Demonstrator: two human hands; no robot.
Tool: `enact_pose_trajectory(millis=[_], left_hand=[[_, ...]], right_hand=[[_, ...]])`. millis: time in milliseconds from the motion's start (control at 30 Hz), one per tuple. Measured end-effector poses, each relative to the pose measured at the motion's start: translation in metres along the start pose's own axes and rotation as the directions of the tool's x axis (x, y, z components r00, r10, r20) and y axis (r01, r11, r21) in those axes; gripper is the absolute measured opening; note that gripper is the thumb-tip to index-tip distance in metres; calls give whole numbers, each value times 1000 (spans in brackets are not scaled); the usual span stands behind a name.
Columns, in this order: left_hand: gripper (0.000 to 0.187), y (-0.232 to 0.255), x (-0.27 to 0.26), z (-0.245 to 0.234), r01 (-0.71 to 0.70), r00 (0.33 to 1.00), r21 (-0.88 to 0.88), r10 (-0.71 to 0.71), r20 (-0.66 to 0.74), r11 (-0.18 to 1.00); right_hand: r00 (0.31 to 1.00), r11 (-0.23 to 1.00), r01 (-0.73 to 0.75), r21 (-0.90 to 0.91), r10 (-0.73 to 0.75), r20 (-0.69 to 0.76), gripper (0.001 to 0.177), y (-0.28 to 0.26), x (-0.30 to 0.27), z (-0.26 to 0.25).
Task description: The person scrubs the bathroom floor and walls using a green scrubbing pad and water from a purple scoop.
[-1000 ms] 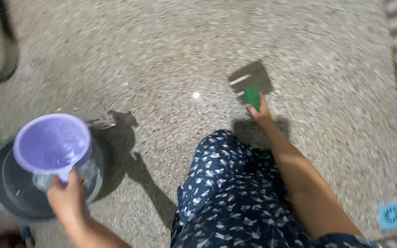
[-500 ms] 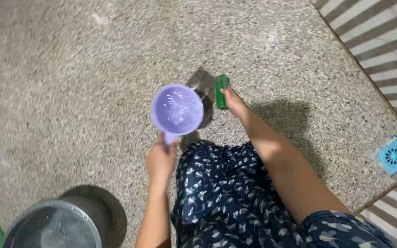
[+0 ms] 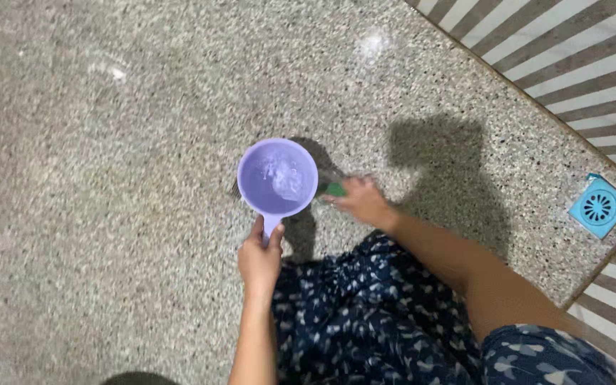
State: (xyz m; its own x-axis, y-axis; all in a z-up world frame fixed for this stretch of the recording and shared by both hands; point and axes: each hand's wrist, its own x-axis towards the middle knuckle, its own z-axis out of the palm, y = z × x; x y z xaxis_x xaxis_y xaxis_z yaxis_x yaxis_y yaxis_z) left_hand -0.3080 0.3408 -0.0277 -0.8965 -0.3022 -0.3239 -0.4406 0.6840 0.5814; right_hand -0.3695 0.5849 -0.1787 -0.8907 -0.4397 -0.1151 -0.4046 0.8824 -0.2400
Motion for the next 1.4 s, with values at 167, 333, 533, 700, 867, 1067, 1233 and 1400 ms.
enact_pose_trajectory(millis=[167,333,533,700,867,1067,1233,1400], left_hand=[[56,21,14,26,230,968,-247,-196,157,941],[53,54,45,52,182,978,-403,-123,168,897],[40,70,72,110,146,988,-455,-106,112,879],[46,68,96,134,38,999,-474,-39,6,880],[71,91,84,145,-81,845,537,344,-410,840],[99,120,45,256,-379,921,317,319,225,869],[159,156,54,312,-162,782,589,-262,566,792],[170,136,47,311,-181,822,500,-149,549,847]], right_hand=[[736,418,-582,698,637,232,53,73,32,-20],[991,991,-131,9,131,-4,47,78,12,-5],[839,803,-523,287,544,7,43,155,39,10],[986,983,-158,-90,162,37,43,210,5,13],[766,775,-630,36,629,-132,63,250,23,-2],[884,884,-467,-11,466,-38,60,278,-26,1],[805,807,-586,69,590,-56,59,232,-47,19],[748,742,-651,159,663,-32,57,288,-63,-2]])
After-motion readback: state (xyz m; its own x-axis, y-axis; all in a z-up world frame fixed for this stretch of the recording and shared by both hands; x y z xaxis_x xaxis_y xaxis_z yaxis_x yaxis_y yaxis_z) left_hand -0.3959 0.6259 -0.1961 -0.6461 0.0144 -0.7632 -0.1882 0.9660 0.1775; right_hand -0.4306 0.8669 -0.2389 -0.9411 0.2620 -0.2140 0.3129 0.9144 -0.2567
